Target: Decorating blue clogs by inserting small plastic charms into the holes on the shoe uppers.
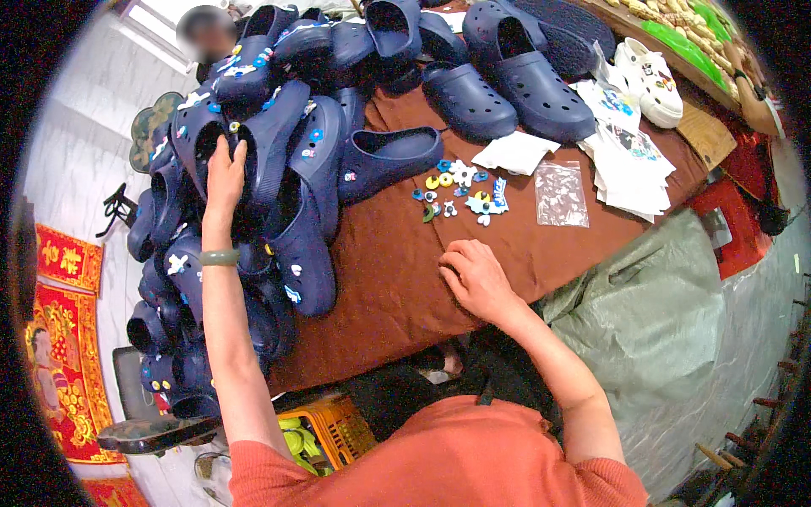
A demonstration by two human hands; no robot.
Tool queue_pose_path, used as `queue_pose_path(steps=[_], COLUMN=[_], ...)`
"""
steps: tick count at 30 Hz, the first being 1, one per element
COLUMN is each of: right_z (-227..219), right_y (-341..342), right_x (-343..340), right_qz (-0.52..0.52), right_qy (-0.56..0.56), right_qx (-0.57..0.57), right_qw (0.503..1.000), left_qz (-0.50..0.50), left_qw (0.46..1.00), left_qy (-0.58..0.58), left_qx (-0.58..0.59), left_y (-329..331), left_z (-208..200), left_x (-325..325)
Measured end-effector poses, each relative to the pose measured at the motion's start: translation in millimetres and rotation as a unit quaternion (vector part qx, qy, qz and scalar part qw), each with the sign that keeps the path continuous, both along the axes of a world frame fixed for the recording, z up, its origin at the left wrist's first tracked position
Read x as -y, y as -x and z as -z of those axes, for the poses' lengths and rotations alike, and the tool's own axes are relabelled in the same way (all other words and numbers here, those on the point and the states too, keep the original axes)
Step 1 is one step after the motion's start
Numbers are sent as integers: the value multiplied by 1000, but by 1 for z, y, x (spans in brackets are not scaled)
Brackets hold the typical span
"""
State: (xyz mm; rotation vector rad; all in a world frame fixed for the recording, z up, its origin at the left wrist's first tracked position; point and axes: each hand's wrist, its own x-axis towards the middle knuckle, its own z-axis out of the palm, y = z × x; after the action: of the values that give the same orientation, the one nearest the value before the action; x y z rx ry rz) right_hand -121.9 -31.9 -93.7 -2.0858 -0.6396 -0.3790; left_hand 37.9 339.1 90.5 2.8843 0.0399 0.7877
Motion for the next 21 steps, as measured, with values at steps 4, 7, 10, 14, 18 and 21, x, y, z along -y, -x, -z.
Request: queue_pose_path(steps=[4,7,10,14,18,21], right_z=[-4,-20,-43,-55,-83,-111], right_y=[-9,-71,-175,-291,-342,-344], right_x=[0,24,31,39,31,33], right_qz=[-30,40,118,132,106,120], right_qy=[-70,8,105,306,376,342], right_qx=[-11,91,202,44,-81,-75], right_qw=[997,995,967,942,917,929], left_qz=[26,104,222,301,287,225], left_qw=[993,988,971,912,903,922], left_qy=[-70,-58,-69,-62,-21,-17], left_qx=[96,100,-60,-272,-318,-314], left_y=[44,95,147,194,209,208], left_z=[3,7,41,97,125,137], left_x=[23,78,118,146,137,112])
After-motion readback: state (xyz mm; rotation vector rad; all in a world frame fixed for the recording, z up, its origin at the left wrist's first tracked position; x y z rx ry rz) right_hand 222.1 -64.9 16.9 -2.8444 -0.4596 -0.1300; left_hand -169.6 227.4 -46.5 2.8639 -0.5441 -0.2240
